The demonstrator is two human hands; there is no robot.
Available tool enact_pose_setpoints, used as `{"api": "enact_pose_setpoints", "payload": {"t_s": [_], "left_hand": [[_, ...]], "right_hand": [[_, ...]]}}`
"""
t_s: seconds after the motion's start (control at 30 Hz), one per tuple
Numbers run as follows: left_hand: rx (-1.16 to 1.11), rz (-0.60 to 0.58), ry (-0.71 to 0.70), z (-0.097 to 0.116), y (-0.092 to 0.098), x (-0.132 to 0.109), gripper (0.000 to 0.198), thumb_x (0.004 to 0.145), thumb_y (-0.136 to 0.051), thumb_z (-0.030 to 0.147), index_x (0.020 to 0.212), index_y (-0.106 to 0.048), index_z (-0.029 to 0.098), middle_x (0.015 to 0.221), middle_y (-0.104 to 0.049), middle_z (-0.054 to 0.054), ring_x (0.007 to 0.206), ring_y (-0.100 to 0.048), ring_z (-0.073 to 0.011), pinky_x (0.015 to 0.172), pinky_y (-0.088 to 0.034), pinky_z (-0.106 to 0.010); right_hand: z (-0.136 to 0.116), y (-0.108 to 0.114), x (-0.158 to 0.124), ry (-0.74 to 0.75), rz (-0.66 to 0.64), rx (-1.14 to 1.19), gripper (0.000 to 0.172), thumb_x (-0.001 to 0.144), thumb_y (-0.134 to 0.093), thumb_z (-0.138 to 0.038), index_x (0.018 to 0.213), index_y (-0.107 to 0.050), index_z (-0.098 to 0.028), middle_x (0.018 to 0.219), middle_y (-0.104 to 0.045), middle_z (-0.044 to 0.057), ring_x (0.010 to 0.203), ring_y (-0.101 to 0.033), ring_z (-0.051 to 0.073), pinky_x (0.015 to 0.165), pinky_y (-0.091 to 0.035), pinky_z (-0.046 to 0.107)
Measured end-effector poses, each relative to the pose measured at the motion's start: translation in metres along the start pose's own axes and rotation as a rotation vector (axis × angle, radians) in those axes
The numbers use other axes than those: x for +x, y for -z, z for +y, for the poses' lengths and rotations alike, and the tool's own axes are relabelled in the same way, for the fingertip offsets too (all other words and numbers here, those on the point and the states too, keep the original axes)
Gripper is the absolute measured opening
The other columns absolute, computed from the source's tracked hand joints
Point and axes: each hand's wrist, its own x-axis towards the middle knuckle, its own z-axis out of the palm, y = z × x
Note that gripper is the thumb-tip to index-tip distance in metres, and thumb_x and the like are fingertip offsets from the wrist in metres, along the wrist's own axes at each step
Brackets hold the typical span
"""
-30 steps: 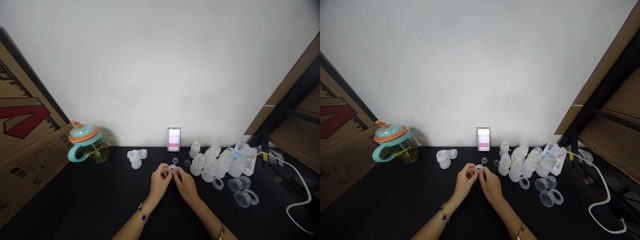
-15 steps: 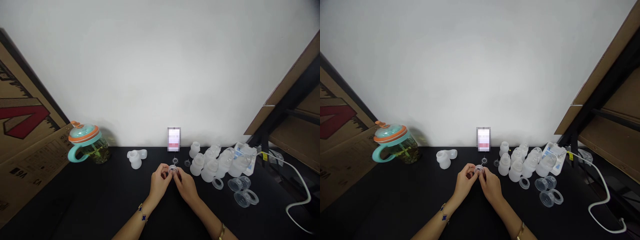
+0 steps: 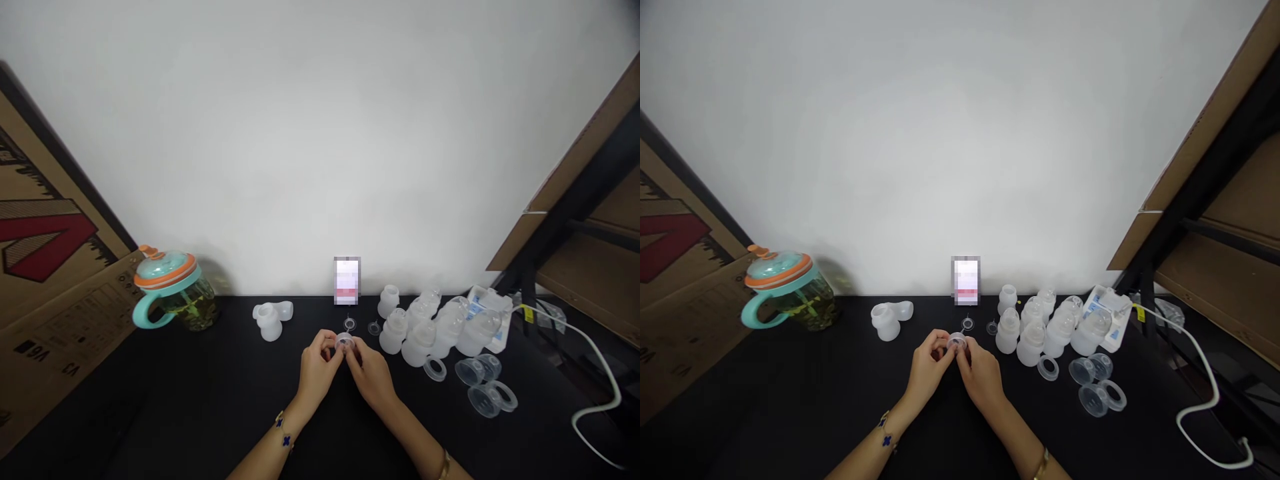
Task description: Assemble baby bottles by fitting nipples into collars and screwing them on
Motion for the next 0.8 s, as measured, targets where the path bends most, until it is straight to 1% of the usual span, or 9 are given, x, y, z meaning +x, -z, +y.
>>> {"api": "enact_pose_setpoints", "payload": {"t_s": [0.13,0.37,0.6,0.8], "left_hand": [[0.01,-0.001,-0.001,0.0002,0.0001,0.0005,0.017,0.086,-0.061,0.038,0.086,-0.059,0.021,0.061,-0.059,0.004,0.052,-0.041,-0.0106,0.051,-0.031,-0.022],[0.021,0.006,-0.006,0.0012,0.001,0.0003,0.016,0.085,-0.062,0.037,0.085,-0.059,0.021,0.058,-0.055,0.006,0.051,-0.039,-0.0104,0.051,-0.029,-0.022],[0.02,-0.005,-0.003,0.0013,0.0014,0.0,0.016,0.085,-0.061,0.036,0.085,-0.058,0.02,0.059,-0.056,0.006,0.051,-0.037,-0.0102,0.051,-0.029,-0.022],[0.021,0.001,-0.002,0.0034,0.0016,0.0,0.019,0.085,-0.061,0.039,0.085,-0.059,0.021,0.059,-0.057,0.005,0.051,-0.038,-0.0105,0.051,-0.029,-0.022]], "right_hand": [[-0.0008,0.0004,-0.0001,-0.005,-0.008,0.002,0.033,0.101,-0.035,-0.039,0.099,-0.062,-0.021,0.079,-0.074,0.005,0.07,-0.071,0.021,0.059,-0.038,0.026],[-0.0009,0.0,-0.0001,-0.007,-0.011,-0.022,0.032,0.102,-0.035,-0.038,0.093,-0.06,-0.021,0.075,-0.072,0.004,0.067,-0.069,0.021,0.057,-0.035,0.025],[-0.0006,-0.0005,-0.0004,-0.011,-0.014,-0.015,0.032,0.102,-0.035,-0.039,0.092,-0.059,-0.021,0.074,-0.071,0.003,0.066,-0.069,0.02,0.056,-0.033,0.025],[0.0006,-0.0014,-0.0008,-0.005,-0.003,-0.029,0.031,0.102,-0.036,-0.039,0.092,-0.059,-0.022,0.073,-0.071,0.003,0.065,-0.068,0.02,0.056,-0.033,0.026]]}}
